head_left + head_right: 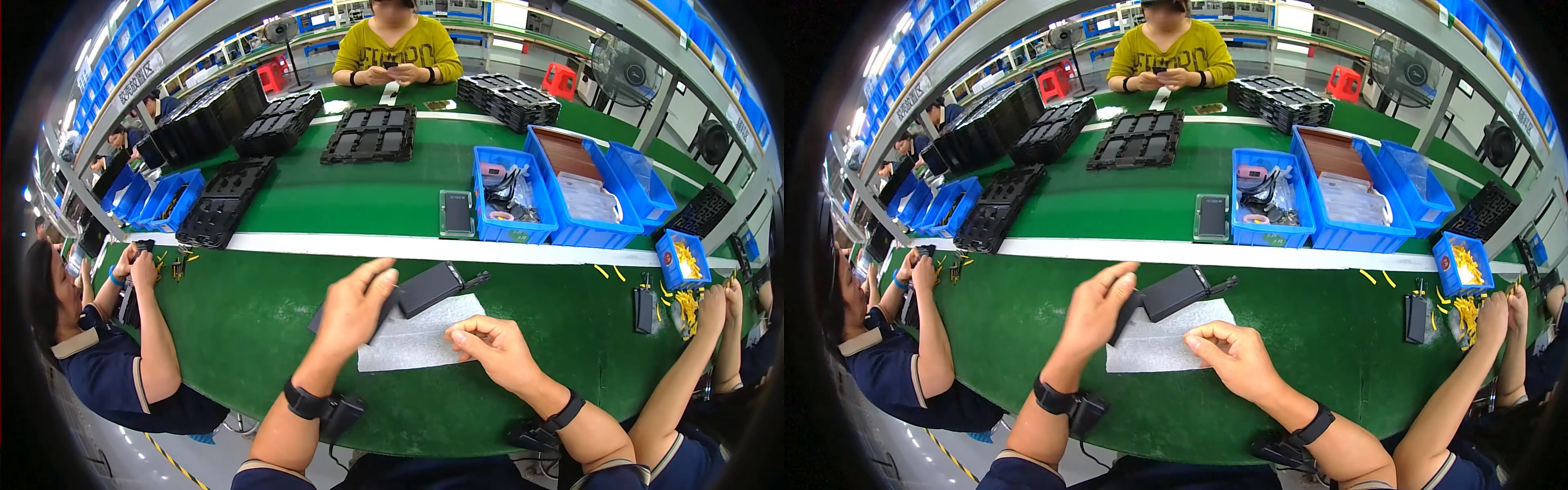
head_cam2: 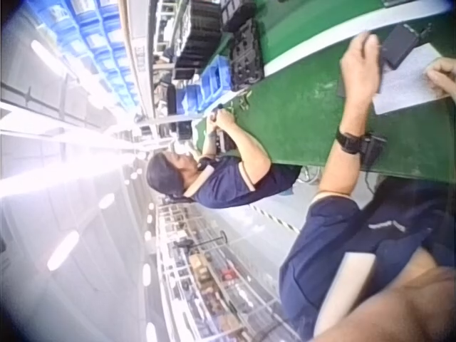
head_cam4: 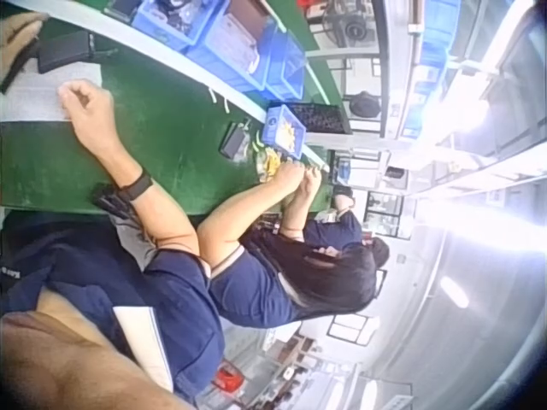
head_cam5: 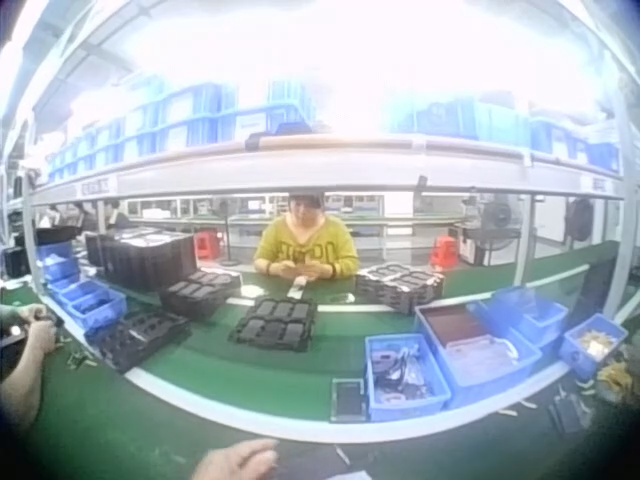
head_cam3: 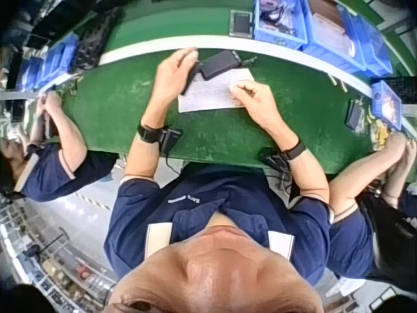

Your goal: Manual assembly of small electronic parts or enclosures at a factory workbench.

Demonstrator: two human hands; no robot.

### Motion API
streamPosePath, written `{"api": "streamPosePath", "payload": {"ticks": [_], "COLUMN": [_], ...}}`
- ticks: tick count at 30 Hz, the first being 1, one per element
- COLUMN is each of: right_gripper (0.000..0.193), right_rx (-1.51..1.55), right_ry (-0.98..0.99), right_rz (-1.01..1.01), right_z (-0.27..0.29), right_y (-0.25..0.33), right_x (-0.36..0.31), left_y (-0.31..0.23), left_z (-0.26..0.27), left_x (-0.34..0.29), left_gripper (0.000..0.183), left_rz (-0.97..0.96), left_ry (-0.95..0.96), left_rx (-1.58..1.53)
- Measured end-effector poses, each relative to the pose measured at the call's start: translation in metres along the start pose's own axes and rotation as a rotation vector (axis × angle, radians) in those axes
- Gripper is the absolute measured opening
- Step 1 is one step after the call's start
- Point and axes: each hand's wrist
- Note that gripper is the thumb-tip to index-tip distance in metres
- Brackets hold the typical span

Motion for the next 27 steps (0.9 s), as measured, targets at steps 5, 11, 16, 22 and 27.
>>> {"api": "streamPosePath", "payload": {"ticks": [5, 11, 16, 22, 27], "right_gripper": [0.019, 0.019, 0.019, 0.021, 0.023], "right_rx": [-0.06, -0.142, -0.151, -0.109, 0.032], "right_ry": [-0.034, -0.03, -0.008, 0.005, -0.008], "right_rz": [0.09, 0.138, 0.119, 0.066, -0.051], "right_z": [-0.003, -0.003, -0.001, 0.0, 0.001], "right_y": [-0.009, -0.013, -0.016, -0.015, -0.008], "right_x": [-0.001, -0.001, -0.001, 0.001, 0.003], "left_y": [0.019, 0.015, 0.002, 0.0, 0.002], "left_z": [0.039, 0.016, -0.01, -0.009, -0.013], "left_x": [0.009, 0.006, -0.007, -0.012, -0.01], "left_gripper": [0.038, 0.042, 0.048, 0.051, 0.058], "left_rz": [0.149, -0.314, -0.276, -0.372, -0.391], "left_ry": [-0.244, -0.264, -0.044, -0.104, -0.175], "left_rx": [0.564, 0.478, 0.409, 0.497, 0.494]}}
Point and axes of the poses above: each hand's wrist, its own x-axis towards the middle knuckle, its own z-axis out of the back of the hand, y = z × x, and after that the axes turned 15 degrees about z, right-handed
